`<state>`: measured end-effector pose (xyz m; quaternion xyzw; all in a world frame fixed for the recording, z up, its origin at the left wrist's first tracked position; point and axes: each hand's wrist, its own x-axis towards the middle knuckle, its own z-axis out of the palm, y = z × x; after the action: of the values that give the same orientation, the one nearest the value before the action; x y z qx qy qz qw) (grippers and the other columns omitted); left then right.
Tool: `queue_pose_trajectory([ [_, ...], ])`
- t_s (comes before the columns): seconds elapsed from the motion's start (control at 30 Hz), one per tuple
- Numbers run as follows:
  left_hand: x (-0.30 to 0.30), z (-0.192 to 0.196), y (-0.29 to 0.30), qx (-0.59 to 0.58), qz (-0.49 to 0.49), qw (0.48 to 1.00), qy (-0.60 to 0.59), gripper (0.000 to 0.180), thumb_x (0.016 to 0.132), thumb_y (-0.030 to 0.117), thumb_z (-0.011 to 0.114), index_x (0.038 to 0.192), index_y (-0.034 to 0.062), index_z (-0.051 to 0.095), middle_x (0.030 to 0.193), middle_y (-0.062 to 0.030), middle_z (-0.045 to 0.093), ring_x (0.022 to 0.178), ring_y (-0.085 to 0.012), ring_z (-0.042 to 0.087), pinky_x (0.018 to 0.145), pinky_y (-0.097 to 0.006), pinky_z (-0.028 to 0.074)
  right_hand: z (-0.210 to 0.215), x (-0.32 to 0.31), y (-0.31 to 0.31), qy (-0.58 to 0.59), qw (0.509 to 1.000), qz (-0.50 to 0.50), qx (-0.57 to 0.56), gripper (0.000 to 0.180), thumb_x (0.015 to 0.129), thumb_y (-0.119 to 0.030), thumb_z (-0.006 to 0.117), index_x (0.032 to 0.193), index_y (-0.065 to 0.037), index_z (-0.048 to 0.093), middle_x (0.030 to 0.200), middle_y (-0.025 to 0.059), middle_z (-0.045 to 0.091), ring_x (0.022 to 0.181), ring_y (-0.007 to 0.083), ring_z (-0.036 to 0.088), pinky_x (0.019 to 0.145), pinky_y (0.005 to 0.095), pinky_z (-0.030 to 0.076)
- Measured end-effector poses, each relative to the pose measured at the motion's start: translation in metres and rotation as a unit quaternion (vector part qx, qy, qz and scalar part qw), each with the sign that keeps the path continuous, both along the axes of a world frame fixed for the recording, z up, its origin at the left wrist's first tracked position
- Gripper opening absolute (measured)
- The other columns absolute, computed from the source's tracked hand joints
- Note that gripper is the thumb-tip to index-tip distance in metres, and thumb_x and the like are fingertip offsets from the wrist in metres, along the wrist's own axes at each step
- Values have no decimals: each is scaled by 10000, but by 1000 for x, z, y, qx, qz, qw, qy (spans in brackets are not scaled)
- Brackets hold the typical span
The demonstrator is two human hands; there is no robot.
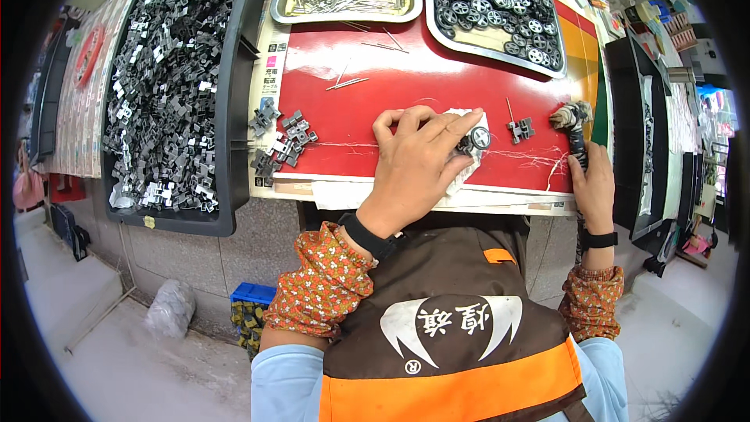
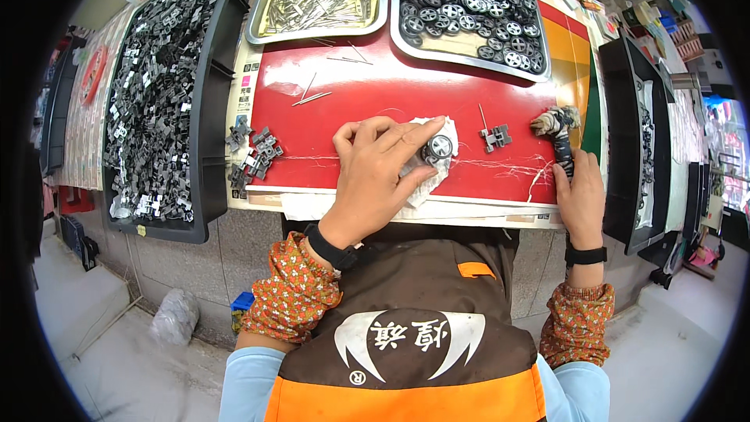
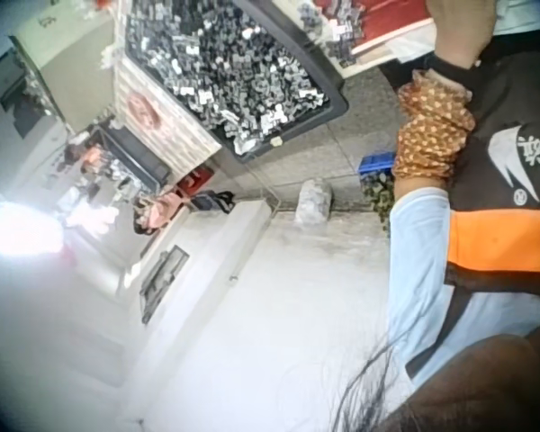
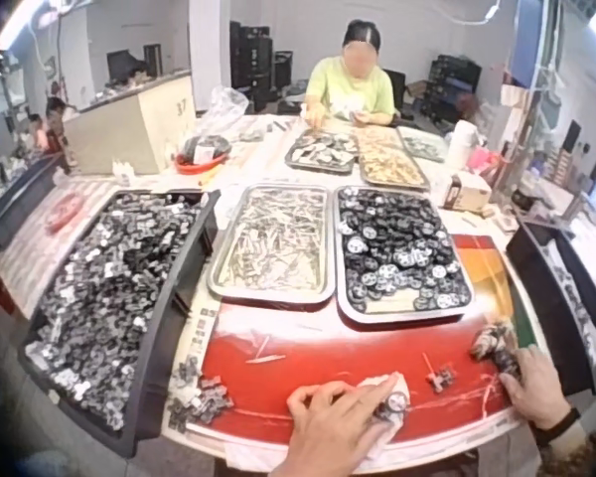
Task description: Assembling and securing small plastic and metal components using an electric screwdriver.
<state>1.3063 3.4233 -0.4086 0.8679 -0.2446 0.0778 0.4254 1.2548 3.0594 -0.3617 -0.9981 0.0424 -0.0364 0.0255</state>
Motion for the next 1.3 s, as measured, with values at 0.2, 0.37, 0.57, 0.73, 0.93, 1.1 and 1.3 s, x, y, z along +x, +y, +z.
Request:
queue_pose_trajectory([
  [0.2,1,1,0,6,7,1000,-5,668,894,266,835,1536,268,651,1250,-6,758,1215,-241,544,1107,-461,283,-1,-4,-9,-16,973,-55,225,306,1073,-126,670,1341,13,620,1027,113,685,865,220,670,770,345,533],
  [0.37,1,0,0,13,4,1000,-2,676,891,273,838,1539,265,647,1257,-2,756,1210,-241,548,1104,-463,285,33,-16,17,-35,825,-129,549,389,1157,-144,542,1511,16,556,974,8,654,719,36,582,624,213,502],
  [0.57,1,5,0,16,2,1000,-3,692,884,262,846,1545,259,640,1268,1,752,1210,-243,552,1105,-461,288,63,-26,72,-11,929,120,351,561,1070,-5,630,1608,58,485,1027,75,682,770,139,627,667,297,537],
  [0.73,1,2,1,8,2,1000,3,690,884,260,848,1542,256,641,1275,3,751,1214,-243,550,1112,-462,288,81,3,113,-34,937,254,238,657,958,81,719,1587,21,539,1050,184,693,877,295,699,788,401,580],
  [0.93,1,3,0,-1,4,1000,6,681,889,261,847,1538,256,641,1284,16,751,1217,-242,547,1112,-469,289,67,4,120,6,955,245,169,677,950,26,756,1592,-63,562,987,184,650,817,360,691,718,432,558],
  [1.1,1,2,1,-5,-1,1000,12,688,888,259,847,1543,266,636,1276,21,751,1210,-240,549,1109,-477,290,75,7,120,-61,953,231,186,653,948,21,761,1571,-72,586,968,174,635,803,366,680,701,440,552],
  [1.3,1,3,2,7,4,1000,8,674,888,261,846,1530,255,642,1283,23,749,1203,-243,556,1102,-485,294,61,-1,122,8,961,233,151,694,920,43,770,1578,-72,581,1020,189,660,827,366,700,712,430,568],
])
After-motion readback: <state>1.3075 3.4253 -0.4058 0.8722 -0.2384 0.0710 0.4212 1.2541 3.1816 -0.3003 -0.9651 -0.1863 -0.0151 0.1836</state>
